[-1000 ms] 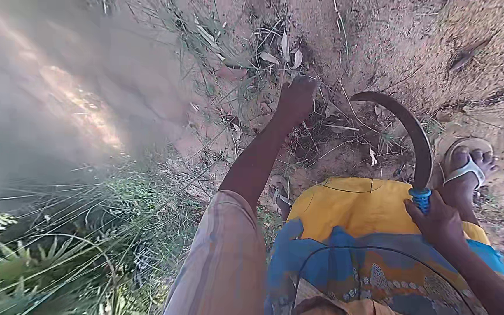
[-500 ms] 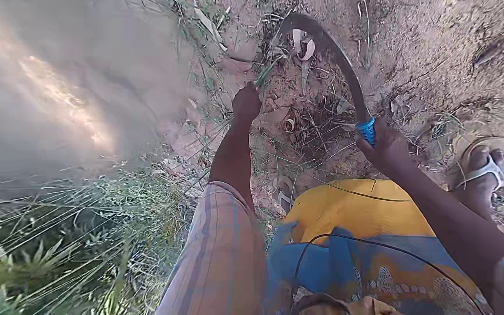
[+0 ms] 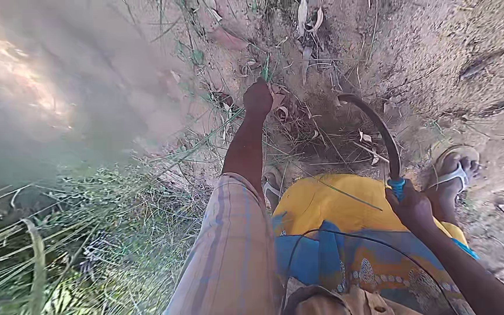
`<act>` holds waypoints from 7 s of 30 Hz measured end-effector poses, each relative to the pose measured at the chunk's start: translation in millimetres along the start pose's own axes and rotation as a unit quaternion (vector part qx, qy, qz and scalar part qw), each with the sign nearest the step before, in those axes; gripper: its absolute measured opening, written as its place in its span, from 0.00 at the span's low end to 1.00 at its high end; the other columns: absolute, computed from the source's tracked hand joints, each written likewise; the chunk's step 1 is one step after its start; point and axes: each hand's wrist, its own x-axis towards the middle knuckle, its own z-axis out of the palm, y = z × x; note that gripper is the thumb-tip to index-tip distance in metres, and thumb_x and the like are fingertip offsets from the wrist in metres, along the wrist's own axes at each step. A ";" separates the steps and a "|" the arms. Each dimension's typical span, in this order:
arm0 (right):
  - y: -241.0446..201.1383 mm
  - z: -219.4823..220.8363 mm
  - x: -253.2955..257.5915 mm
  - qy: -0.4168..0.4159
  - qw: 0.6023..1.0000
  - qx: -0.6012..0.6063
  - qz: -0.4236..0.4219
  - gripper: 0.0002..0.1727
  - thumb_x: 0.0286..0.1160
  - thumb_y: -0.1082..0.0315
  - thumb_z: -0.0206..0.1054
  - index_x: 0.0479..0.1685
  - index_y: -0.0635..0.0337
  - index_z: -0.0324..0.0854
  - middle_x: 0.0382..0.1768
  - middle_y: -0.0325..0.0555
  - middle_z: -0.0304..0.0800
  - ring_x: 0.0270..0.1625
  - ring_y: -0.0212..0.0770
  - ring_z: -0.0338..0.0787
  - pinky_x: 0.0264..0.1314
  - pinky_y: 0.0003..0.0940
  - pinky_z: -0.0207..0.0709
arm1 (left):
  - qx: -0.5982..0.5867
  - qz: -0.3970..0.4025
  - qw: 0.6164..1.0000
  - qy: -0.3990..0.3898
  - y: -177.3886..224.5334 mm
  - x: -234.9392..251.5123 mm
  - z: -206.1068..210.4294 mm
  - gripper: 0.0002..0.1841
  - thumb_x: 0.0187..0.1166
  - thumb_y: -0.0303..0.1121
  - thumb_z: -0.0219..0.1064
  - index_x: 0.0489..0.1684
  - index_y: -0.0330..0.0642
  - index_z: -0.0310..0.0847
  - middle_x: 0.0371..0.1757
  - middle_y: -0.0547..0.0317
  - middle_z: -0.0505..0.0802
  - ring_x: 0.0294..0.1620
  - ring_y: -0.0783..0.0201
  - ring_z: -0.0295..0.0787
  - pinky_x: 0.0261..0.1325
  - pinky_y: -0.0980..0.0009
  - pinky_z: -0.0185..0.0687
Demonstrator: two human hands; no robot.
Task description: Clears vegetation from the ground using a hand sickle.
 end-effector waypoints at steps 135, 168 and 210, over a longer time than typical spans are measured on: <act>9.9 -27.6 -121.8 -0.398 0.893 -0.178 0.110 0.29 0.84 0.62 0.66 0.77 0.73 0.67 0.53 0.75 0.88 0.53 0.74 0.91 0.53 0.67 0.81 | -0.124 0.015 0.985 -0.115 -70.4 -130.9 214.4 0.34 0.84 0.43 0.67 0.90 0.48 0.64 0.95 0.37 0.55 0.95 0.29 0.43 0.83 0.20 0.40; -136.0 112.7 29.0 -0.339 0.916 -0.190 -0.095 0.33 0.86 0.62 0.64 0.84 0.70 0.59 0.55 0.74 0.87 0.60 0.74 0.89 0.59 0.69 0.78 | -0.176 -0.095 0.975 -0.100 -182.5 -111.5 202.8 0.20 0.92 0.33 0.50 0.70 0.28 0.78 0.67 0.25 0.86 0.74 0.29 0.81 0.73 0.31 0.71; 50.1 -58.5 -119.4 -0.221 0.964 -0.149 -0.006 0.22 0.71 0.69 0.70 0.57 0.81 0.77 0.28 0.73 0.86 0.32 0.76 0.89 0.32 0.70 0.76 | -0.135 0.109 0.955 -0.240 -39.6 -190.1 241.4 0.20 0.88 0.29 0.59 0.74 0.26 0.74 0.73 0.27 0.82 0.77 0.30 0.78 0.76 0.34 0.71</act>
